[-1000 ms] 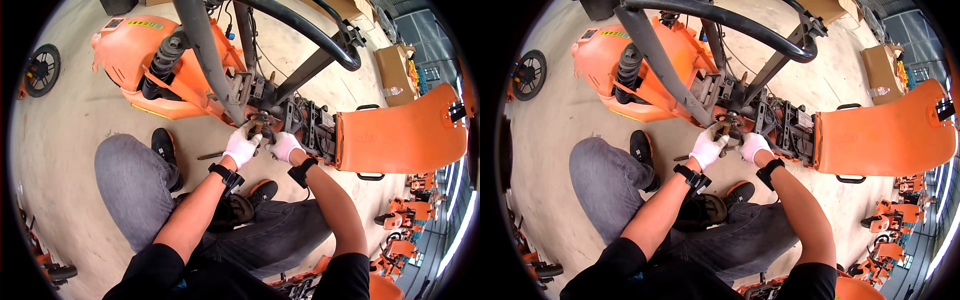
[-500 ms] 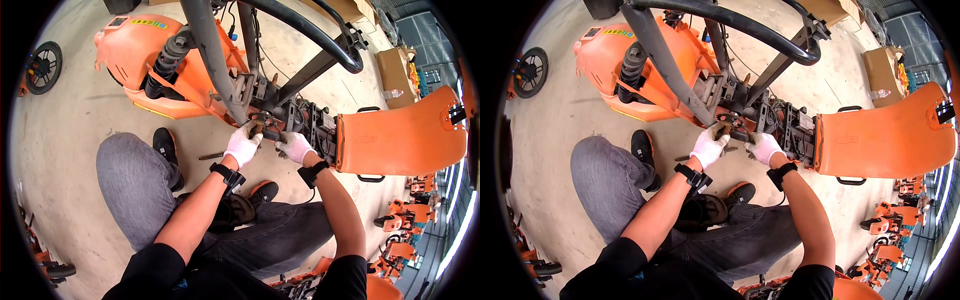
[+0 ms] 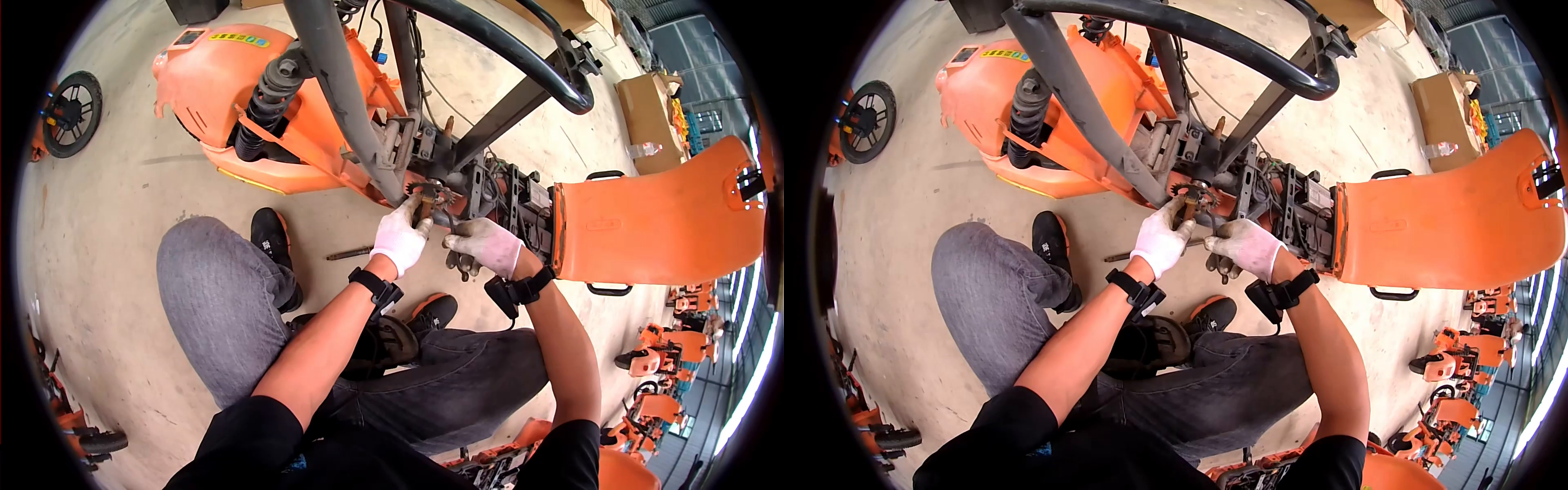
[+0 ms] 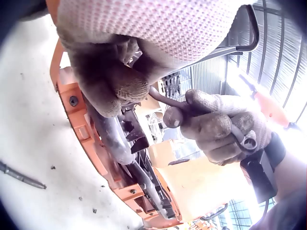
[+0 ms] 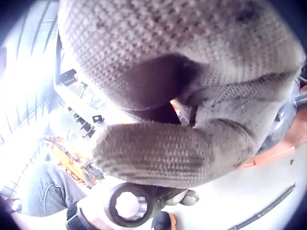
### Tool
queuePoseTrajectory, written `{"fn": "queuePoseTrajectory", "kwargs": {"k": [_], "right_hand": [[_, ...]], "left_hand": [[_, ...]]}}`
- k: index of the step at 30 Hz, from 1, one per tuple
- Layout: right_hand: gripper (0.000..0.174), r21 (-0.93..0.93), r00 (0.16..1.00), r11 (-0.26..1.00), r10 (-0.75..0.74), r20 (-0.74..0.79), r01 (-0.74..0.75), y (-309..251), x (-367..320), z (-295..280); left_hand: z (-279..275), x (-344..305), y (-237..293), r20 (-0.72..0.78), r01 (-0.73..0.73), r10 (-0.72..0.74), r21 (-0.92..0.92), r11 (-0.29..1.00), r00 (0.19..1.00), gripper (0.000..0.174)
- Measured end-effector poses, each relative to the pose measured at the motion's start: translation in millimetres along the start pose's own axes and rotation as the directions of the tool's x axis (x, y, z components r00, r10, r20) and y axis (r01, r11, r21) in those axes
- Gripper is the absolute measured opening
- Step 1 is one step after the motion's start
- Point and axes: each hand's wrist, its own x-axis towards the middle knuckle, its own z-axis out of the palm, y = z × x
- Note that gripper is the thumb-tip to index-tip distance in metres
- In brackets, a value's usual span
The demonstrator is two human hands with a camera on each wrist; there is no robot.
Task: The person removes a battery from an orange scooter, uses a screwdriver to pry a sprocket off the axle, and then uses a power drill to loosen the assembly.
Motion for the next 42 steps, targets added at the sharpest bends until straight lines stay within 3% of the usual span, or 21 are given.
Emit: {"fn": "queuePoseTrajectory", "kwargs": {"k": [5,13,24,26,30,32,33,35,36,38,39,42], "right_hand": [[0.033,0.033,0.999,0.999,0.021,-0.031,-0.020,-6,-1,3],[0.034,-0.094,0.991,0.995,-0.002,-0.132,-0.011,-10,2,-1],[0.032,-0.031,0.997,0.999,0.007,-0.080,-0.009,-8,11,0],[0.032,-0.074,0.997,0.997,-0.016,-0.081,0.010,-5,16,3],[0.025,0.137,0.998,0.990,0.046,-0.052,-0.038,2,22,21],[0.023,0.103,0.991,0.994,0.043,-0.127,-0.030,35,49,28],[0.023,0.111,0.990,0.994,0.041,-0.134,-0.026,43,56,25],[0.021,-0.061,0.987,0.992,0.101,-0.127,-0.110,50,67,12],[0.021,-0.059,0.986,0.992,0.102,-0.129,-0.110,50,63,12],[0.021,0.081,0.992,0.997,0.019,-0.122,-0.009,47,57,11],[0.020,0.060,0.991,0.998,0.018,-0.133,-0.010,51,57,10],[0.027,-0.041,0.988,0.990,0.131,-0.080,-0.134,65,57,1]], "left_hand": [[3,-1,0,-0.026,-0.018,0.019,0.041,0.999,0.999,0.048],[9,-1,-5,-0.054,-0.059,0.061,0.037,0.998,0.997,0.048],[4,-4,6,-0.015,-0.006,0.008,0.122,0.993,1.000,0.049],[8,-2,-5,-0.045,-0.006,0.006,-0.007,1.000,0.999,0.048],[2,0,0,-0.019,-0.033,0.034,0.026,0.999,0.999,0.047],[0,1,5,0.006,-0.006,0.007,-0.059,0.998,1.000,0.045],[4,4,1,-0.009,-0.047,0.047,0.015,0.999,0.999,0.045],[2,4,5,0.010,-0.017,0.018,-0.051,0.999,1.000,0.045],[1,3,6,0.027,0.021,-0.018,-0.121,0.992,0.999,0.046],[-2,5,7,0.031,0.027,-0.024,-0.099,0.995,0.999,0.047],[-4,5,6,0.040,0.039,-0.036,-0.074,0.997,0.999,0.048],[2,7,-2,0.070,0.107,-0.100,-0.109,0.988,0.992,0.050]]}}
